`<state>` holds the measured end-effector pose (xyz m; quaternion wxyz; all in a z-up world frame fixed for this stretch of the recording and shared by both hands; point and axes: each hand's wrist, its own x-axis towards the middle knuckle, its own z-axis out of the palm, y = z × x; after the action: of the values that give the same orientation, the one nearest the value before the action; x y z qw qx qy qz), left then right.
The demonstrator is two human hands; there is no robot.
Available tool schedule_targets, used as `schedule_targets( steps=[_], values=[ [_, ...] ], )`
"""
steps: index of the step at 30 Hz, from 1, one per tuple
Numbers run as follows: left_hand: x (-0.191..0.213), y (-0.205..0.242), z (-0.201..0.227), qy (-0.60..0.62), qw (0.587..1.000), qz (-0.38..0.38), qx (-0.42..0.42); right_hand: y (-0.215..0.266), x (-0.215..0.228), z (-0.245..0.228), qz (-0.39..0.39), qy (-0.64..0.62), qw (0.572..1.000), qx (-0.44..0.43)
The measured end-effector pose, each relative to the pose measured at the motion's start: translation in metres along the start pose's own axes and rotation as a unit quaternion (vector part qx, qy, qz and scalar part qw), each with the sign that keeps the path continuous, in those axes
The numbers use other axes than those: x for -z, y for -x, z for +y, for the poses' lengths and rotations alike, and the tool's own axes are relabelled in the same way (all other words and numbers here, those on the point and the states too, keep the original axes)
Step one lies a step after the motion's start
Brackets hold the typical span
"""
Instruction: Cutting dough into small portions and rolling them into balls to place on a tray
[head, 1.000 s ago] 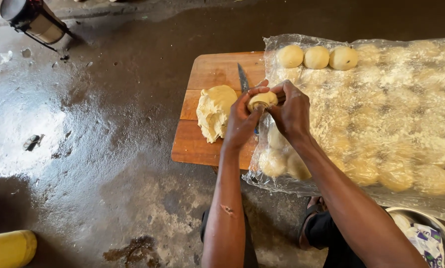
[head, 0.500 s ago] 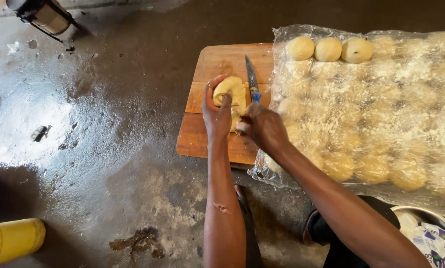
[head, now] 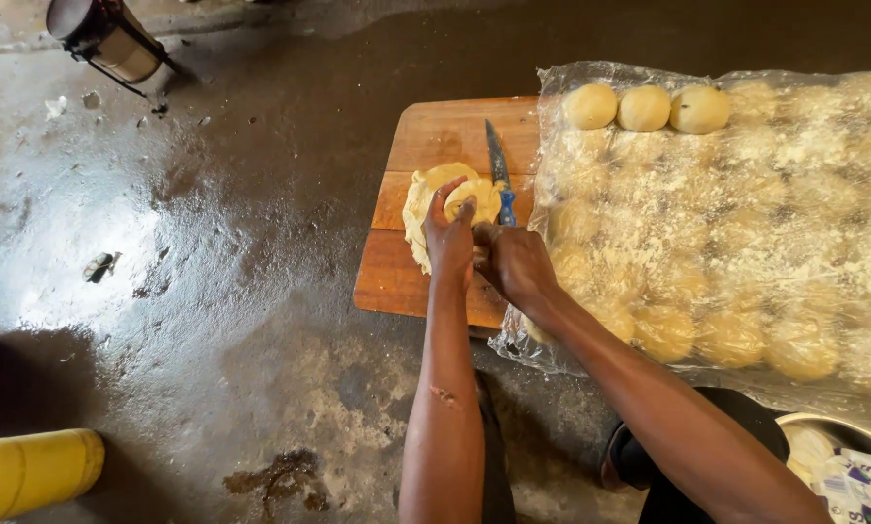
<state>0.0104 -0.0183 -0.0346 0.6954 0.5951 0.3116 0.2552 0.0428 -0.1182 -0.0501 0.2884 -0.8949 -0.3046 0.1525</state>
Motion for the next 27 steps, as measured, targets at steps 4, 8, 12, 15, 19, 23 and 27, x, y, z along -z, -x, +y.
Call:
schedule_targets(
  steps=[4, 8, 12, 15, 19, 23, 27],
  values=[
    [-0.005, 0.009, 0.01, -0.012, 1.0, -0.014, 0.006, -0.003, 0.007, 0.017, 0.006, -0.072, 0.995, -0.066],
    [-0.005, -0.002, -0.001, -0.046, 0.999, -0.016, 0.008, 0.014, 0.05, 0.023, 0.017, -0.224, 0.974, 0.032],
    [-0.007, 0.005, 0.002, -0.139, 0.99, -0.024, -0.002, 0.032, 0.089, 0.017, -0.007, -0.533, 0.844, 0.053],
    [-0.011, -0.006, -0.014, -0.057, 0.998, -0.01, -0.024, 0.019, 0.097, 0.036, 0.095, -0.536, 0.838, 0.039],
    [-0.022, 0.0, -0.003, 0.035, 0.996, -0.076, -0.008, 0.014, 0.103, 0.036, 0.127, -0.492, 0.86, 0.055],
    [-0.036, 0.005, -0.006, 0.261, 0.941, -0.214, 0.006, 0.008, 0.106, 0.055, 0.179, -0.301, 0.931, 0.105],
    [-0.046, 0.015, 0.009, 0.366, 0.898, -0.244, -0.015, 0.012, 0.103, 0.046, 0.097, -0.332, 0.934, 0.084]
  ],
)
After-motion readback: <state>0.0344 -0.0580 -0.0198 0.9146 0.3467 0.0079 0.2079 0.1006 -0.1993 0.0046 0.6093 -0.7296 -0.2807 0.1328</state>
